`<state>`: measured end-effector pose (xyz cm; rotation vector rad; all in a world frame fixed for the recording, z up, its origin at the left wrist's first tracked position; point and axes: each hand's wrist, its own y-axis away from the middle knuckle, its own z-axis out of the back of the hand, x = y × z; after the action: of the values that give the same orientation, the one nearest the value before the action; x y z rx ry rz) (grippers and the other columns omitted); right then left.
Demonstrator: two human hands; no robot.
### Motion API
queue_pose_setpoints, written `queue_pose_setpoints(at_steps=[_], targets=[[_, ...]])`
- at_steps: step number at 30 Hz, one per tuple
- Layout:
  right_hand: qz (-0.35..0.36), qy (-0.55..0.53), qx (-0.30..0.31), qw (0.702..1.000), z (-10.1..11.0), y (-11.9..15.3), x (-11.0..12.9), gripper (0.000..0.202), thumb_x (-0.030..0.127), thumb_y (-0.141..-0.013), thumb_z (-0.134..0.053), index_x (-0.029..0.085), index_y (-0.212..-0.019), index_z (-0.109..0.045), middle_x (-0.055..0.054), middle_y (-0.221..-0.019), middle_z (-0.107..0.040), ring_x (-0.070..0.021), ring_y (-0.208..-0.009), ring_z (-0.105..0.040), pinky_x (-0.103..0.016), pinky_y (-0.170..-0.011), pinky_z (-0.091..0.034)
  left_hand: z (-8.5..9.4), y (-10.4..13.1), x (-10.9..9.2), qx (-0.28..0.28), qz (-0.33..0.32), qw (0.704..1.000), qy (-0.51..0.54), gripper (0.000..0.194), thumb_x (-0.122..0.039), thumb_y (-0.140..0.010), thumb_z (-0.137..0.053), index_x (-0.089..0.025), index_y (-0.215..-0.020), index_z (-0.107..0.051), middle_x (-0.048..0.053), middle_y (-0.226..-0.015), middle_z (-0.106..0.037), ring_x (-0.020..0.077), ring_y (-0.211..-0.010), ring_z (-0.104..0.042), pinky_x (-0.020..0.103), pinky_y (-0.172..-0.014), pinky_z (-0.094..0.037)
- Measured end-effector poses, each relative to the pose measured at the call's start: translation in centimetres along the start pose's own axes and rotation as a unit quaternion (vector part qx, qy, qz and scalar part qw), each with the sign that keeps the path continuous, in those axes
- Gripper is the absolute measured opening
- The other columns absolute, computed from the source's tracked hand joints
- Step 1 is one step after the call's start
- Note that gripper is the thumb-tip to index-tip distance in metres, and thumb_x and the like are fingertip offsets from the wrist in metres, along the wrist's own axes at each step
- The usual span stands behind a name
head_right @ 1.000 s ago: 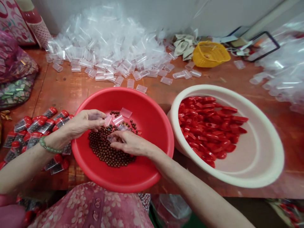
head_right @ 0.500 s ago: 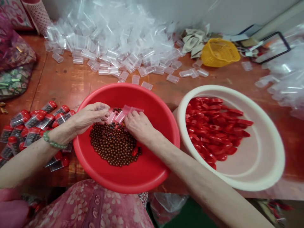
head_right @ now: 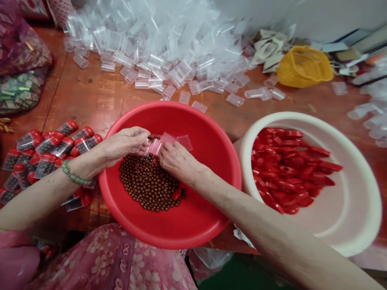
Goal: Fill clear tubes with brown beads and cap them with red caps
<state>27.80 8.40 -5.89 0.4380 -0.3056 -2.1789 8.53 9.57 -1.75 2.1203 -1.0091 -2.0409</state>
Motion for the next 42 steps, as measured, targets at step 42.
queue_pose_setpoints(at_steps=[42], targets=[[-0.048, -0.586, -0.244, 0.771, 5.7, 6.5, 1.2, 0.020, 0.032, -0.085, -0.066, 0.016, -0.096, -0.068, -0.004, -0.085, -0.072, -0.0150, -0.076, -0.066, -0.026, -0.070, -0.050, -1.6, 6.0, 1.3, 0.068, -0.157, 0.980, -0.103, 0.027, -0.030, -0.087, -0.060, -0.013, -0.108, -0.066, 0.008, -0.104, -0.070, 0.0183, -0.096, -0.064, 0.032, -0.090, -0.048]])
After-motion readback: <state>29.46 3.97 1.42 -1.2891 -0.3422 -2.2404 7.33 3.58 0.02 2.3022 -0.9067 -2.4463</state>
